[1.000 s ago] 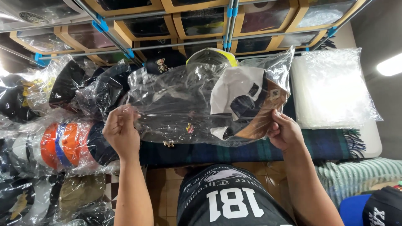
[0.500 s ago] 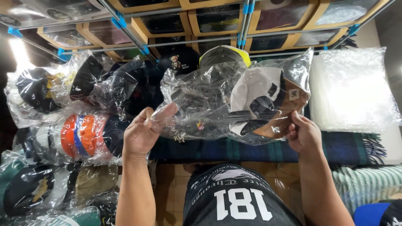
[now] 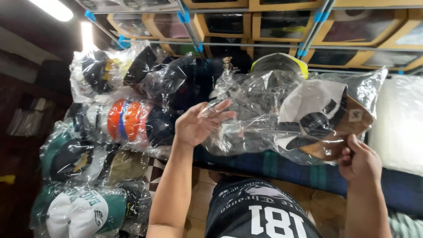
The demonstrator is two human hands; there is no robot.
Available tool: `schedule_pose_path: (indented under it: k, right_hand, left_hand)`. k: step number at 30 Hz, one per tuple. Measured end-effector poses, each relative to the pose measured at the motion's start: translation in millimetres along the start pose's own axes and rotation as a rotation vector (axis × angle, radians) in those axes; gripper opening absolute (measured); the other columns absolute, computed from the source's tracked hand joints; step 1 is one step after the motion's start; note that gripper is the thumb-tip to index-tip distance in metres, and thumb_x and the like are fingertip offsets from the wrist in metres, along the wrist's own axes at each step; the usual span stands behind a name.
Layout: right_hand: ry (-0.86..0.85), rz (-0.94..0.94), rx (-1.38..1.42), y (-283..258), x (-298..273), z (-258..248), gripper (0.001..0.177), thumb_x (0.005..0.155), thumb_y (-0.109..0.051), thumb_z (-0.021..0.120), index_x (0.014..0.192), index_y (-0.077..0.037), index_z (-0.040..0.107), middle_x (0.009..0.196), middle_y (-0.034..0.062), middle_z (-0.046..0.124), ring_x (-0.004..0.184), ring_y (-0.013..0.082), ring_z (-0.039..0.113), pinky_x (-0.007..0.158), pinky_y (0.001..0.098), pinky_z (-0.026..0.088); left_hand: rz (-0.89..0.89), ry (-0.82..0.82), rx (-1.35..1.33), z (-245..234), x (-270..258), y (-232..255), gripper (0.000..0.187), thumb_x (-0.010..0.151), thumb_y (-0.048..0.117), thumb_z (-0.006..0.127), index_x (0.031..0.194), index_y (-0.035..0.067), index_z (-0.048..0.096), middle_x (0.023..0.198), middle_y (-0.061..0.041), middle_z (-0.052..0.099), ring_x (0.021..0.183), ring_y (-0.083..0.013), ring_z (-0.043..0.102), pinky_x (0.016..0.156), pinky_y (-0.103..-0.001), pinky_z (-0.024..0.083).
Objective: The person packs baseball caps into clear plastic bags by hand, arranging the caps in stacks and smoothing down the plastic bags on a flat surface.
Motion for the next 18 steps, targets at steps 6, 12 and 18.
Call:
schedule_pose_path:
  k: [6,12,18]
  right_hand:
    - [-0.057,-0.002,-0.026,7,26,-27,0.019,0.108,-0.037,0.067,0.097,-0.028,0.056,0.067,-0.008,0.045,0.053,0.0002,0.037,0.052,0.0169,0.034]
    - [-0.198,-0.143,-0.042,-3,20,-19,0.03,0.111,-0.033,0.064,0.089,-0.021,0.049,0.063,-0.0042,0.041,0.052,0.004,0.034,0.05,0.0214,0.032]
    - [-0.212,-0.149,-0.015,-4,15,-16,0.024,0.109,-0.028,0.065,0.09,-0.017,0.055,0.06,-0.0036,0.043,0.049,0.0034,0.035,0.049,0.0212,0.034]
  left_hand:
    - [-0.274,0.268,0.5,30,19,-5,0.034,0.09,-0.003,0.043,0.085,-0.005,0.076,0.173,-0.011,0.017,0.077,-0.0118,0.077,0.046,-0.02,0.059]
    - [-0.433,0.357,1.449,17,29,-5,0.118,0.073,0.064,0.068,0.162,0.026,0.0,0.169,-0.02,0.023,0.054,-0.0121,0.054,0.076,-0.036,0.056]
    - [-0.594,0.403,1.756,21,32,-12,0.146,0.055,0.071,0.08,0.158,0.03,-0.015,0.176,-0.01,0.003,0.12,-0.0435,0.063,0.085,-0.052,0.057]
Point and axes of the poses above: each hand's wrist, its own x-axis towards the middle knuckle, its own z-axis out of the palm, y = z × x, the point moved 7 cm from there along x, towards the middle knuckle
